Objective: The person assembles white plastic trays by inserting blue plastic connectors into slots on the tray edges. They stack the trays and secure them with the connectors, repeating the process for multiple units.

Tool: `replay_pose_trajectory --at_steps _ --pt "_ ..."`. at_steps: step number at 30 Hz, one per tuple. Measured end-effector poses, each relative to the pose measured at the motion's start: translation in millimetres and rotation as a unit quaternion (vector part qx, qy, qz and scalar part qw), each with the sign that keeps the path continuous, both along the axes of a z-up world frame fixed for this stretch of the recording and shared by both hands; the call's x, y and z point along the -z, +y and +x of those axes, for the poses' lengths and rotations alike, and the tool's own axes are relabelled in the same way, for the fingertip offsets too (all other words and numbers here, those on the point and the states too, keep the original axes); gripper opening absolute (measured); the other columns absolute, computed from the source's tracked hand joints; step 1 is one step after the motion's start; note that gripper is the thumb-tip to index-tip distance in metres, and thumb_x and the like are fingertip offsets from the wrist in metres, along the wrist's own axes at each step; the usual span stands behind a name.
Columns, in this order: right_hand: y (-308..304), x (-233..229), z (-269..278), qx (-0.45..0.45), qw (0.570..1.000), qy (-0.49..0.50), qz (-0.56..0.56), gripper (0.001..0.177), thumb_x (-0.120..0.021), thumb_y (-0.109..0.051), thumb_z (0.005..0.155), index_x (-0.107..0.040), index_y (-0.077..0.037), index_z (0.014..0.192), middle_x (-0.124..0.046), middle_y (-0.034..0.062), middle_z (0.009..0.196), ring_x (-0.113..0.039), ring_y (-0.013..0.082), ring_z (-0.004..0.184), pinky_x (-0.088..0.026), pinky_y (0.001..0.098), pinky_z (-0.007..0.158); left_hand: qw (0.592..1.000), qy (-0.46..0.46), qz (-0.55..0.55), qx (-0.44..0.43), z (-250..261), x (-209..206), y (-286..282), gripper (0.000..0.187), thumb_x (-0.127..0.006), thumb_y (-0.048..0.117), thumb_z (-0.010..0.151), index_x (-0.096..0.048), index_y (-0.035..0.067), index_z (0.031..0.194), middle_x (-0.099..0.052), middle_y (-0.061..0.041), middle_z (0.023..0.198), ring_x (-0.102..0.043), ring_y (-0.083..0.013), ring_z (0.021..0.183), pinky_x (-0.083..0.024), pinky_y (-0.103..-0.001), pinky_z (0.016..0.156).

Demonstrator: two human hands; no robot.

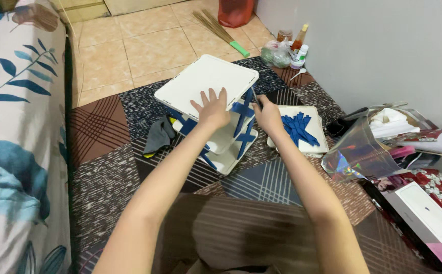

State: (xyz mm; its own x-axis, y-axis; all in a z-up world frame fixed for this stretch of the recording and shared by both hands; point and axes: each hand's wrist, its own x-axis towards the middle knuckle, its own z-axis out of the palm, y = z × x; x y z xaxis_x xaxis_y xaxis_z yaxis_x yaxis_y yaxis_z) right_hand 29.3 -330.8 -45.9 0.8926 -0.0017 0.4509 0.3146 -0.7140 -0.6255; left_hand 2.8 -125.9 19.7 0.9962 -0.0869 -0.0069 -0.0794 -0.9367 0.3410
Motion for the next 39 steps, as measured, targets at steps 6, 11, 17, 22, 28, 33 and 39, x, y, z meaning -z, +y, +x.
replay_pose_trajectory --at_steps 6,11,17,22,28,33,39 --pt "-10 27 16 0.055 0.996 0.028 0.058 0.026 -0.065 -0.024 0.095 -0.063 -0.004 0.111 -0.072 0.0282 0.095 -0.069 0.0484 0.094 -0.054 0.0508 0.082 0.991 0.098 0.054 0.068 17 -5 -28 0.109 -0.077 0.061 0.08 -0.026 0.007 0.159 -0.016 -0.026 0.165 -0.012 -0.0455 0.154 -0.008 -0.065 0.119" --pt "-10 49 7 0.088 0.988 0.07 0.104 0.024 -0.06 -0.028 0.099 -0.062 -0.008 0.112 -0.073 0.0276 0.095 -0.07 0.047 0.095 -0.054 0.0501 0.083 0.983 -0.09 -0.001 0.158 80 -3 -33 0.082 -0.058 0.07 0.088 -0.052 0.011 0.146 -0.03 -0.015 0.166 -0.016 -0.037 0.157 -0.005 -0.062 0.123" --pt "-3 41 -19 0.101 0.985 0.05 0.128 0.025 -0.055 -0.026 0.099 -0.063 -0.007 0.113 -0.072 0.0269 0.096 -0.069 0.047 0.094 -0.054 0.0511 0.082 0.955 -0.12 -0.017 0.269 128 11 -57 0.083 -0.053 0.077 0.082 -0.054 0.022 0.144 -0.042 -0.012 0.156 -0.022 -0.0299 0.149 -0.003 -0.056 0.119" --pt "4 23 -30 0.101 0.978 0.136 0.119 0.029 -0.05 -0.027 0.099 -0.063 -0.009 0.118 -0.073 0.0257 0.091 -0.07 0.0453 0.09 -0.054 0.0514 0.08 0.948 -0.174 0.004 0.266 144 25 -48 0.078 -0.053 0.076 0.091 -0.06 0.013 0.137 -0.057 -0.013 0.138 -0.044 -0.0311 0.137 -0.017 -0.05 0.124" --pt "29 20 -18 0.055 0.984 0.084 0.147 0.027 -0.054 -0.024 0.1 -0.063 -0.006 0.117 -0.073 0.0258 0.093 -0.071 0.0446 0.091 -0.056 0.0498 0.081 0.953 -0.193 -0.032 0.23 150 31 -35 0.074 -0.057 0.074 0.089 -0.063 0.013 0.129 -0.061 -0.011 0.132 -0.048 -0.0297 0.132 -0.02 -0.05 0.121" --pt "40 29 -17 0.072 0.98 0.083 0.166 0.027 -0.054 -0.021 0.1 -0.058 -0.005 0.121 -0.073 0.0267 0.094 -0.07 0.0466 0.092 -0.054 0.0511 0.081 0.956 -0.196 -0.036 0.214 152 30 -34 0.071 -0.06 0.073 0.087 -0.065 0.014 0.126 -0.062 -0.011 0.131 -0.046 -0.0348 0.131 -0.023 -0.048 0.119" --pt "44 30 -18 0.067 0.977 0.056 0.197 0.022 -0.053 -0.019 0.101 -0.057 -0.004 0.117 -0.074 0.0254 0.096 -0.07 0.0461 0.093 -0.054 0.0508 0.081 0.956 -0.192 -0.041 0.218 154 28 -30 0.071 -0.061 0.073 0.088 -0.064 0.013 0.127 -0.061 -0.012 0.13 -0.046 -0.0354 0.131 -0.021 -0.05 0.12"
